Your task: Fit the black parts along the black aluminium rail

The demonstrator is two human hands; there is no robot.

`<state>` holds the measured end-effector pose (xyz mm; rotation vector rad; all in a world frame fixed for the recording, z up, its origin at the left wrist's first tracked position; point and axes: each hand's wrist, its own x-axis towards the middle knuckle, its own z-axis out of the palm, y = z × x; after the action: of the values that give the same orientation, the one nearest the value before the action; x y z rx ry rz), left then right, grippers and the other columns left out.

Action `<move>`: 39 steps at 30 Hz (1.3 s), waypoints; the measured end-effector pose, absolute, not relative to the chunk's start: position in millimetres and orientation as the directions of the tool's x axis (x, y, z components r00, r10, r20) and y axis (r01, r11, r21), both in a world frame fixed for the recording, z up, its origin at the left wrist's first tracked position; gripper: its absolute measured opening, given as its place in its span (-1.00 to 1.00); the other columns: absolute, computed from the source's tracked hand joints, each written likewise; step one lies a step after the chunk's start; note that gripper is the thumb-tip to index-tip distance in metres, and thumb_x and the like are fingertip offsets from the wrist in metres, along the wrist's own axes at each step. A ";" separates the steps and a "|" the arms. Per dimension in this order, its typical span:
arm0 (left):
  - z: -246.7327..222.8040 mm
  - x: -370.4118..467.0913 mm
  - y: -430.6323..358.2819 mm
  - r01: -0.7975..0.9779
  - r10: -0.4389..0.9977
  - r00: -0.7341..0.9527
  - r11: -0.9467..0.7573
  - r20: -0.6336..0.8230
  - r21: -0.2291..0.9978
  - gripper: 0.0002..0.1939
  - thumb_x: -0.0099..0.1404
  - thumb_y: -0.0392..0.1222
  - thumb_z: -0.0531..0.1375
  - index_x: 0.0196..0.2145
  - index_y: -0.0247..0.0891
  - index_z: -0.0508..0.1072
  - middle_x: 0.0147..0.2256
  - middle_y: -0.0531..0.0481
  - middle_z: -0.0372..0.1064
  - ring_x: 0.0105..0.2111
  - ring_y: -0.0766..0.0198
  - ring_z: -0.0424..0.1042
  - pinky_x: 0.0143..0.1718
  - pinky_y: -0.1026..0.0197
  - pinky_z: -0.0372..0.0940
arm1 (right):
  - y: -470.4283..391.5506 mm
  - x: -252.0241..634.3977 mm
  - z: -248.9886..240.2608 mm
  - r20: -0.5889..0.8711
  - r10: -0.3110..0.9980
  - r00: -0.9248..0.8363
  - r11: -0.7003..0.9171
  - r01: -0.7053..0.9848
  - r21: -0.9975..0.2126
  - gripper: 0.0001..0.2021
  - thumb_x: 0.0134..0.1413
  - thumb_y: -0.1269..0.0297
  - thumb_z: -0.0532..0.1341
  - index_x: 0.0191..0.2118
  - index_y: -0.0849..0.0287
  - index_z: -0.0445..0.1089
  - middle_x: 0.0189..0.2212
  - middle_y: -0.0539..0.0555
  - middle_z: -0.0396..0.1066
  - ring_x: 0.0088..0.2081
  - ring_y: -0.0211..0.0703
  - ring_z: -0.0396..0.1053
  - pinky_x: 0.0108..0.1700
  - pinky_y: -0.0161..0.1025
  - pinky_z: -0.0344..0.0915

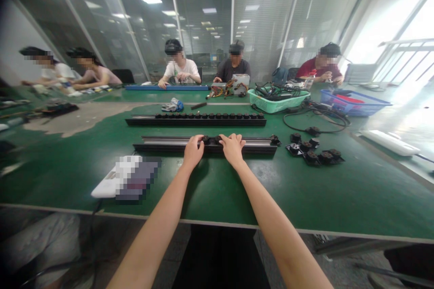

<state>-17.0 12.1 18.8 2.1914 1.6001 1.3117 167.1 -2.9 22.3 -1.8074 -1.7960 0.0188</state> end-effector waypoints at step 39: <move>19.3 -16.0 10.6 0.725 0.829 0.058 -0.418 0.557 0.547 -0.71 0.38 -0.35 0.08 0.00 -0.26 0.46 -0.05 -0.18 0.48 -0.02 0.07 0.47 0.12 0.02 0.35 | -15.7 155.5 23.3 0.402 0.905 0.139 -0.003 0.947 -0.320 -0.59 0.43 -0.06 0.03 0.20 -0.08 0.40 -0.06 0.18 0.41 0.03 0.12 0.13 -0.04 -0.05 -0.07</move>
<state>-16.0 10.6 19.3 2.1931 1.6217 1.2977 155.5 -15.7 23.3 -1.9116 -1.7711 -0.1079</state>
